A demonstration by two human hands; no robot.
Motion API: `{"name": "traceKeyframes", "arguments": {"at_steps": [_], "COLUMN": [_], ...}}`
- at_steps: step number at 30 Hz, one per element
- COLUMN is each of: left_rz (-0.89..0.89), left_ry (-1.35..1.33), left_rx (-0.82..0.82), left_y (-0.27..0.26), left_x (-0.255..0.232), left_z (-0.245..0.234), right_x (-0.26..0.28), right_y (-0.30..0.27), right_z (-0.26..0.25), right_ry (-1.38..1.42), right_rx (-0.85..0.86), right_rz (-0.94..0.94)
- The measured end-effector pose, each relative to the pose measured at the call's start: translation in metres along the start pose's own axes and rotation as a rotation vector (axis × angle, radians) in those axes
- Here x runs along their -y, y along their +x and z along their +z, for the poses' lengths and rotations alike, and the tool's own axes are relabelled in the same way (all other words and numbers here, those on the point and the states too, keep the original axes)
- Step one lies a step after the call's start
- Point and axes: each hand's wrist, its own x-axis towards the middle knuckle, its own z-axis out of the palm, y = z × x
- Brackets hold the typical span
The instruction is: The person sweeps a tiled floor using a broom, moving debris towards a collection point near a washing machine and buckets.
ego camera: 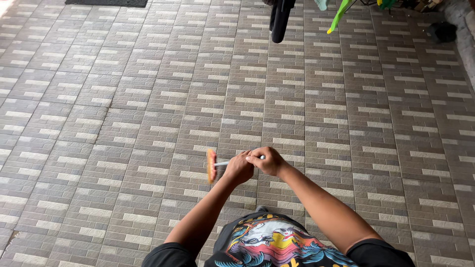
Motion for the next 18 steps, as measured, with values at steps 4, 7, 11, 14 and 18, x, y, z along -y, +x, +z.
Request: {"name": "traceKeyframes", "arguments": {"at_steps": [4, 7, 11, 14, 18], "left_rz": [0.031, -0.147, 0.016, 0.127, -0.035], "left_ry": [0.003, -0.152, -0.043, 0.140, -0.065], "left_rx": [-0.106, -0.044, -0.027, 0.007, 0.116], "left_y": [0.016, 0.022, 0.040, 0.045, 0.043], "left_x": [-0.030, -0.032, -0.002, 0.015, 0.016], "left_z": [-0.018, -0.011, 0.031, 0.047, 0.023], "right_x": [0.043, 0.062, 0.065, 0.046, 0.003], "right_y": [-0.002, -0.001, 0.005, 0.017, 0.026], "right_z": [-0.027, -0.036, -0.035, -0.029, -0.024], "right_ry": [-0.132, -0.147, -0.289, -0.262, -0.141], "right_rx": [-0.021, -0.001, 0.051, 0.071, 0.084], "right_rz": [0.046, 0.003, 0.145, 0.164, 0.027]}}
